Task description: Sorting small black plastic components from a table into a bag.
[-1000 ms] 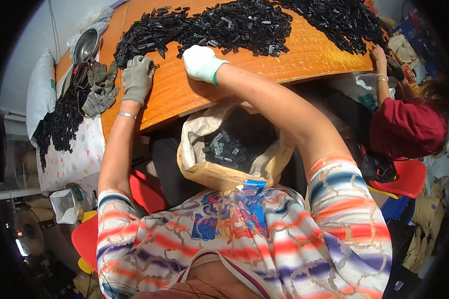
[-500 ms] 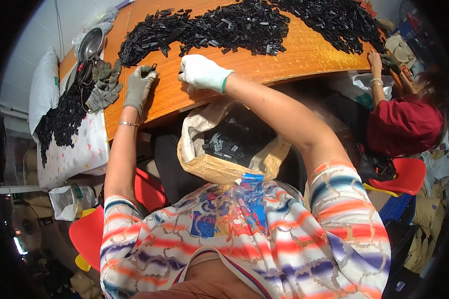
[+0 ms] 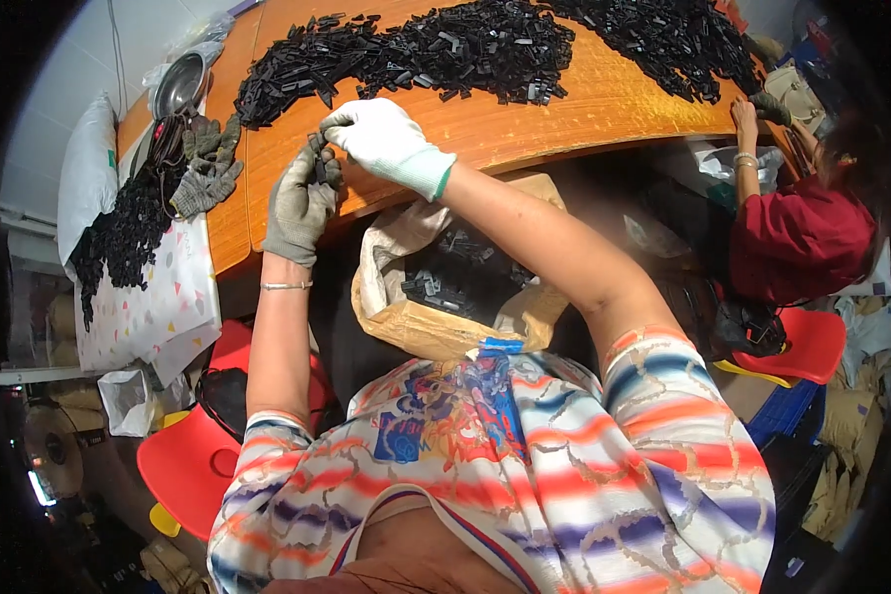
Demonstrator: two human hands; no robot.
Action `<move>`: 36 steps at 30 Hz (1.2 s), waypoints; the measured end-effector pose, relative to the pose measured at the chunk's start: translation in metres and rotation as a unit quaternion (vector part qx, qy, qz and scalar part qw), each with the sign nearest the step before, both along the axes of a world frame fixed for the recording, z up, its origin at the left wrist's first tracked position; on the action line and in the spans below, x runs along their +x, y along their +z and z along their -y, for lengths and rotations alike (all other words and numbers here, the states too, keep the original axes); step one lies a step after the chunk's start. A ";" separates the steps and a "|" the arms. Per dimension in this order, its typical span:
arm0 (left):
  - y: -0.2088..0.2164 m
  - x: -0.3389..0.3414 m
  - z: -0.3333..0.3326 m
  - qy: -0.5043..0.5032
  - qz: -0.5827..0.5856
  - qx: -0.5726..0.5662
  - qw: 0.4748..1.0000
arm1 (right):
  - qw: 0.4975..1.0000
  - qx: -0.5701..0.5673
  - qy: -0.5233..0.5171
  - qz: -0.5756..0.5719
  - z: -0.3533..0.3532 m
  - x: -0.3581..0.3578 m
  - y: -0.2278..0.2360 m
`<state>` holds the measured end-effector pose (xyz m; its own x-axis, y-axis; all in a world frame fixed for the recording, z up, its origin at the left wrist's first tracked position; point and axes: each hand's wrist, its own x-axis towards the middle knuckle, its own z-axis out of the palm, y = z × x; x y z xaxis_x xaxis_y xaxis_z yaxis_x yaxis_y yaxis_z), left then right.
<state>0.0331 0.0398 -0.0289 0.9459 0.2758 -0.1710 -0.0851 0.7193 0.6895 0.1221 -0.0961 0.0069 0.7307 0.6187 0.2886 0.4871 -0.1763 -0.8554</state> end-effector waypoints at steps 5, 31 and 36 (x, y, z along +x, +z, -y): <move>0.000 -0.008 0.004 -0.003 0.030 0.054 0.998 | 1.000 0.002 -0.027 0.001 -0.006 -0.008 0.003; 0.012 -0.018 0.026 0.104 -0.035 0.409 0.906 | 0.953 -0.090 -0.026 0.290 -0.002 -0.014 -0.001; 0.000 -0.015 0.026 0.138 -0.045 0.463 0.875 | 0.916 -0.173 0.021 0.361 -0.005 -0.012 0.004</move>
